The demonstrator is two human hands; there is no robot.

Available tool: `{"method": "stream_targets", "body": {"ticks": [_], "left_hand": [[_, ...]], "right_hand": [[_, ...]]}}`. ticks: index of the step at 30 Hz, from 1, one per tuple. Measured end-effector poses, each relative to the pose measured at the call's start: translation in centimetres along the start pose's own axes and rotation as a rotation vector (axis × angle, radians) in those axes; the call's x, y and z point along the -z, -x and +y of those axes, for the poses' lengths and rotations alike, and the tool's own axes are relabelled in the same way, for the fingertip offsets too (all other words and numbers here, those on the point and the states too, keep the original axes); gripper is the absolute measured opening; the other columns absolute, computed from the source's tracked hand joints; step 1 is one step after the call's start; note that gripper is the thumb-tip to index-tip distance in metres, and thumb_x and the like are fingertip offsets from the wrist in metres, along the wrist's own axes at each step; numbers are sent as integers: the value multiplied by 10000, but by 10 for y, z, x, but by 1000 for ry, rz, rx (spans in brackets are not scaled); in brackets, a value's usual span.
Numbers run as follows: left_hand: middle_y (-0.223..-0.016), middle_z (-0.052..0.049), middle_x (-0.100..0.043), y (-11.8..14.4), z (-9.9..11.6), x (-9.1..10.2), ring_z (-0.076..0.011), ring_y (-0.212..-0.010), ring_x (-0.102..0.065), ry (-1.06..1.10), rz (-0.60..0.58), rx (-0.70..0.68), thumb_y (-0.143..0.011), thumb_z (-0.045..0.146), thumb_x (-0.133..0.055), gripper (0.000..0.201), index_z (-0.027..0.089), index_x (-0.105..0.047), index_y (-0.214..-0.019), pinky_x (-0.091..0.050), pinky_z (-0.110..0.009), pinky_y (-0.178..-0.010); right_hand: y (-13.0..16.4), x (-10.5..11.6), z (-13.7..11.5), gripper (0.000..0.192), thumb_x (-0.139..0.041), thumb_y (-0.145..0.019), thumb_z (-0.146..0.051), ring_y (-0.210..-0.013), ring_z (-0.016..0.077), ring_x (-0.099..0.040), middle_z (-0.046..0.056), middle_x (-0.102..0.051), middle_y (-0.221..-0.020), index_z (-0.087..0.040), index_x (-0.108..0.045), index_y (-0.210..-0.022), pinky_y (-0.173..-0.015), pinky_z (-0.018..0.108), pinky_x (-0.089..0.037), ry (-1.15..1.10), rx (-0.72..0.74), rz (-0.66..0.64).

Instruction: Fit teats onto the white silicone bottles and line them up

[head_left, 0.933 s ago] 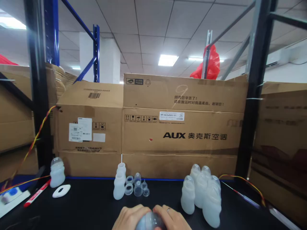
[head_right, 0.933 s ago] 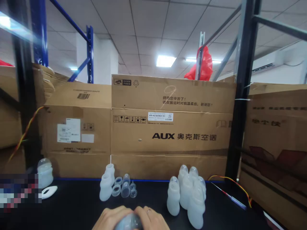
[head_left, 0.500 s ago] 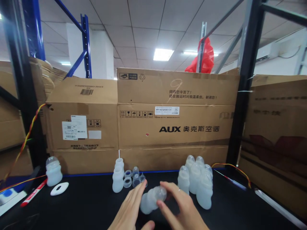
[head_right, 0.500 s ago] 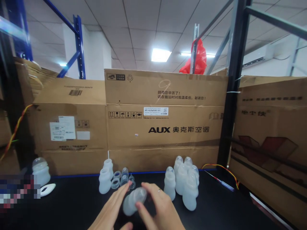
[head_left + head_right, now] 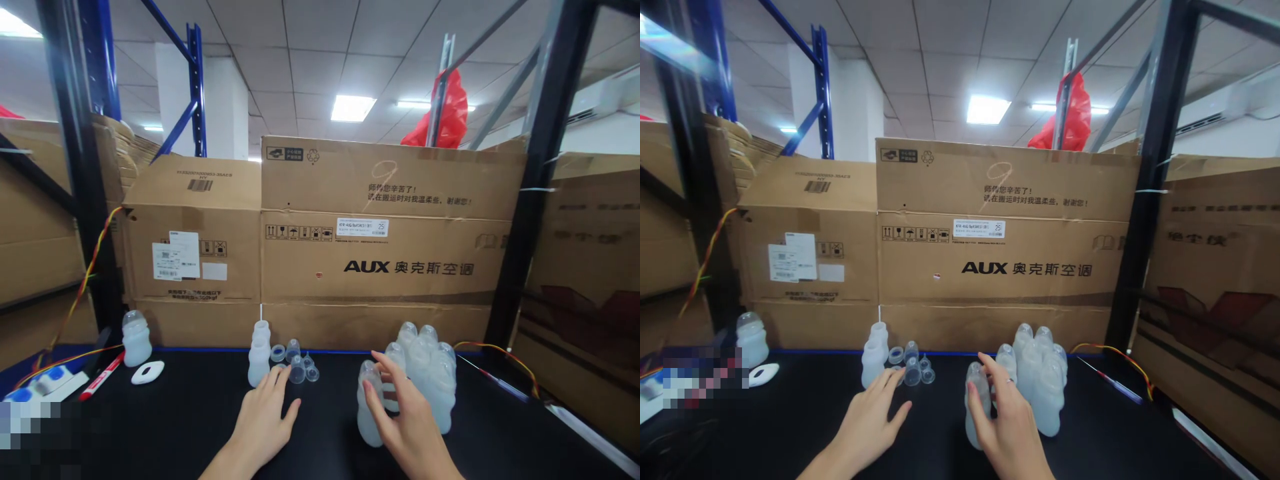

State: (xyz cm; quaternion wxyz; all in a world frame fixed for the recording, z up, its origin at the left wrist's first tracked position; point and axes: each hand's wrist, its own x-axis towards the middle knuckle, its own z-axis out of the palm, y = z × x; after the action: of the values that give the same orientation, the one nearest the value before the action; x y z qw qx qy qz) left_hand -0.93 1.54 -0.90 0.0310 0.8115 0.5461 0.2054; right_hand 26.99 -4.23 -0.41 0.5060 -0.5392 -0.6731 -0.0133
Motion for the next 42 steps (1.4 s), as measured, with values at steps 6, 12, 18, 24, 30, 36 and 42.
{"method": "stream_targets", "body": {"ticks": [6,12,18,24,30,36,42], "left_hand": [[-1079,-67,-745,6,10,5,-273,-1056,-731,55,-9,-22,-955,177,-597,258,220,-712,-1181,-560,-401,-879],[-981,-21,-724,12,22,3,-243,-953,-690,112,-34,-117,-918,159,-627,161,250,-700,-1029,-510,-365,-801],[-1210,-83,-738,11,21,-1,-298,-1143,-671,174,-10,-149,-958,208,-579,277,237,-680,-1214,-514,-456,-1030],[-1232,-145,-741,6,8,-4,-374,-1182,-666,264,49,-65,-909,247,-645,329,186,-685,-1230,-504,-549,-1062],[-1174,-116,-686,6,3,-8,-327,-1048,-703,526,109,8,-922,204,-563,318,212,-711,-1204,-538,-527,-992],[-1297,-187,-704,-5,9,-13,-330,-1155,-744,1100,75,162,-898,690,-630,658,129,-732,-1227,-596,-488,-1060],[-1201,-196,-816,3,29,-1,-359,-1313,-694,1534,-77,266,-835,690,-783,671,102,-803,-1157,-551,-462,-1156]], "right_hand": [[-6,8,-3,273,-541,-1048,-493,-1003,306,-717,74,-679,-1169,-290,-582,-1226,-755,456,-643,239,48,108],[-9,14,-11,275,-579,-1038,-367,-1059,342,-625,147,-620,-1240,-235,-639,-1272,-870,536,-577,367,258,336],[5,-25,-46,243,-549,-953,-80,-865,234,-676,89,-687,-1014,-226,-663,-1110,-764,357,-607,79,388,-160],[-10,-100,-44,583,-558,-805,35,-1310,449,-599,240,-628,-1431,-173,-720,-1324,-1044,620,-534,140,62,-296],[-15,-104,-23,407,-573,-889,-65,-1177,381,-678,164,-748,-1216,-216,-763,-1215,-1022,554,-535,25,5,-294],[-10,-68,-18,279,-494,-1065,-331,-991,244,-742,87,-768,-1086,-224,-709,-1207,-924,371,-592,-277,-23,-314],[1,-50,-35,304,-531,-1073,-467,-768,205,-718,55,-763,-877,-194,-664,-1090,-707,296,-582,-480,-135,-290]]}}
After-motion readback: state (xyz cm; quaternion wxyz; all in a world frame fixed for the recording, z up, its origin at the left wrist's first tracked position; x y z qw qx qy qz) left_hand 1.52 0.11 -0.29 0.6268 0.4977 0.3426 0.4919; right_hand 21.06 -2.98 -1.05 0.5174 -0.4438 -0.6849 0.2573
